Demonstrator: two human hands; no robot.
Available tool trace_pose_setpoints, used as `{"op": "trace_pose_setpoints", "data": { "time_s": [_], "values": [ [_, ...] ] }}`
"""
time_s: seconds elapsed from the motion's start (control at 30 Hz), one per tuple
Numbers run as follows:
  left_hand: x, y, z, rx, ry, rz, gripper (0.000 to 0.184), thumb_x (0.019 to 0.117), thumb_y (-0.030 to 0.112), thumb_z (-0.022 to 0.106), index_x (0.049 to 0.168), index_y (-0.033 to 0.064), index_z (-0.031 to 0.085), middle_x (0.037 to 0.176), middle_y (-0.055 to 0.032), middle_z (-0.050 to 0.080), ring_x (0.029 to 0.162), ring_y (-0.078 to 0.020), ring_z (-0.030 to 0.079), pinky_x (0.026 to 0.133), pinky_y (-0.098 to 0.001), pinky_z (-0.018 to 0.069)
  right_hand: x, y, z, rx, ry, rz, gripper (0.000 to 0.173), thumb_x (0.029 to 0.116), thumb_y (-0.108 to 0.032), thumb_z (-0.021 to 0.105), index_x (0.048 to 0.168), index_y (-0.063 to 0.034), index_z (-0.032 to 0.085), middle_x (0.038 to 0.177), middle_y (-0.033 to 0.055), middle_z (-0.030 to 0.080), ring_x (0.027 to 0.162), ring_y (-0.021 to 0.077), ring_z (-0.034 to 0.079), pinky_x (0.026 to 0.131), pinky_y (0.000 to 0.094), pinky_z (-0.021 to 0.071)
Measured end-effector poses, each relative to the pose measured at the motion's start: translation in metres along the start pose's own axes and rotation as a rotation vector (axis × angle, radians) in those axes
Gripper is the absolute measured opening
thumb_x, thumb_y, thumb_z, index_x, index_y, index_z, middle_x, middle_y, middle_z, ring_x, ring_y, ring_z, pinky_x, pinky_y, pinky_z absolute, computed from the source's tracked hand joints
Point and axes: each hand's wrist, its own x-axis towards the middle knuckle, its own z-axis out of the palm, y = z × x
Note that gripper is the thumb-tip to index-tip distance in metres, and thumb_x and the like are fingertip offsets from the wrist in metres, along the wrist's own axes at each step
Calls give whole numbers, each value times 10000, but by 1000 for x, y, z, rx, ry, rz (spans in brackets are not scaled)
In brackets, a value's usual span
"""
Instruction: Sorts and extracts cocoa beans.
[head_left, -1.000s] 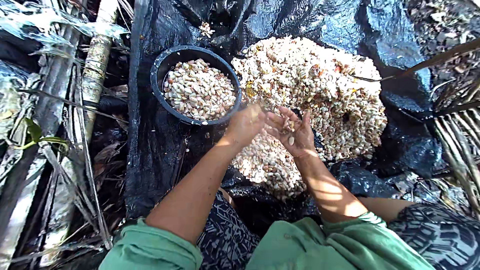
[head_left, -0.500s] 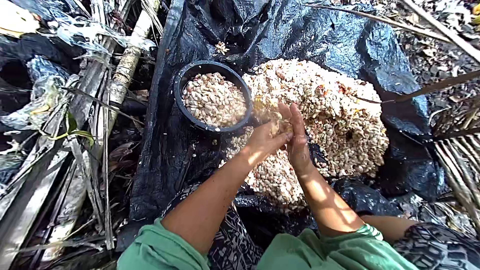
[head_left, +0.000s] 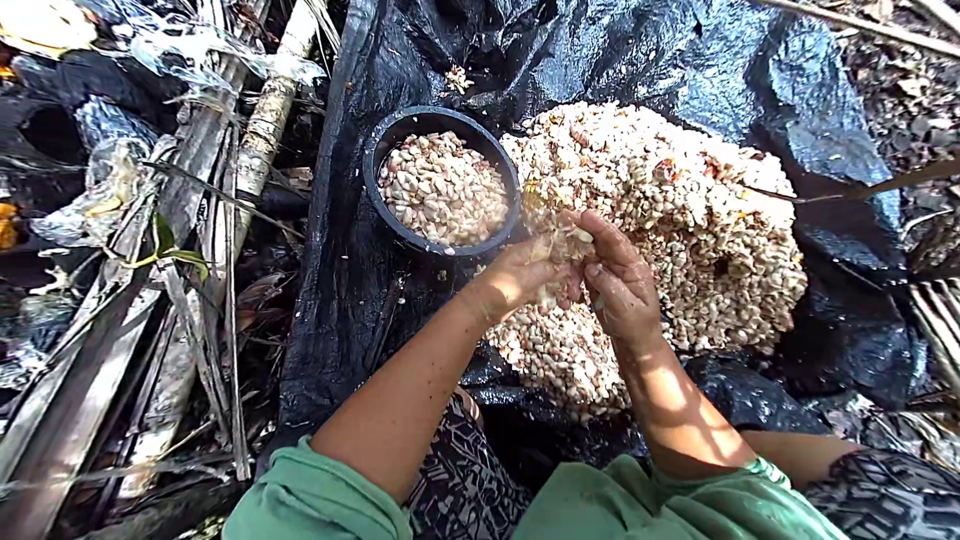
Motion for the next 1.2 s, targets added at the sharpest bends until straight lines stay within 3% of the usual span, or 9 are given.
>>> {"op": "trace_pose_setpoints", "data": {
  "time_s": [0.13, 0.23, 0.43, 0.53, 0.6, 0.77, 0.9, 0.97, 1.2],
  "values": [
    [1, 3, 5, -23, 36, -56, 318, 984, 50, 459, 1273, 78, 588, 841, -28, 682, 658, -88, 642, 568, -220, 546, -4, 1, 3, 341, 172, 179, 431, 1033, -256, 495, 1450, -156, 538, 1392, 30, 623, 1081, 115, 677, 802, 276, 596],
    [1, 2, 4, -84, -31, -53, 284, 983, 64, 470, 1239, 75, 592, 821, -21, 678, 646, -82, 640, 569, -211, 544, -6, 3, -1, 423, 171, 211, 429, 1043, -309, 498, 1447, -172, 549, 1311, 22, 666, 1032, 95, 691, 788, 252, 598],
    [1, 1, 1, -153, -107, -26, 233, 981, 263, 543, 1136, 111, 628, 773, 5, 676, 616, -63, 632, 535, -186, 526, -9, -3, -12, -19, 114, 42, 365, 1064, -275, 554, 1376, -99, 625, 1343, 24, 661, 1123, 137, 678, 945, 320, 587],
    [2, 0, 4, -115, -65, -45, 234, 1019, 232, 497, 1146, 82, 624, 753, -11, 674, 601, -70, 635, 527, -187, 528, -7, -6, -20, -178, 77, -23, 328, 1062, -225, 560, 1331, -58, 647, 1298, 27, 680, 992, 89, 700, 829, 262, 612],
    [1, 1, 5, -79, -51, -69, 229, 1024, 199, 463, 1147, 77, 613, 733, -12, 662, 587, -68, 625, 521, -185, 521, -4, -7, -23, -241, 75, 4, 322, 1059, -231, 558, 1304, -45, 653, 1217, 4, 697, 825, 18, 652, 683, 188, 561],
    [1, 3, 7, 10, 31, -117, 235, 1028, 112, 431, 1127, 60, 638, 722, -4, 663, 579, -68, 623, 520, -198, 529, 6, -7, -21, -232, 0, 87, 348, 1062, -316, 555, 1246, -52, 687, 936, -37, 648, 599, -25, 497, 518, 139, 442],
    [1, 3, 4, 39, 33, -126, 227, 1037, 102, 441, 1050, 51, 662, 717, -1, 667, 591, -68, 632, 544, -204, 542, 9, -3, -16, -295, -74, 93, 260, 990, -276, 667, 1088, -37, 694, 971, -4, 636, 702, -1, 573, 617, 156, 518],
    [1, 3, 3, 40, 33, -128, 226, 1043, 98, 438, 1040, 50, 659, 724, 0, 670, 599, -68, 635, 555, -207, 548, 8, -2, -14, -274, -58, 116, 139, 981, -185, 648, 1026, -54, 662, 877, -12, 624, 616, 5, 547, 540, 158, 490],
    [-2, 3, -1, 56, 34, -108, 243, 1034, 103, 422, 1001, 50, 656, 738, -18, 693, 579, -70, 644, 525, -209, 551, -1, 6, -18, -112, -57, 46, 67, 975, -88, 661, 1026, -45, 663, 885, 10, 696, 645, 68, 648, 593, 229, 589]
  ]
}}
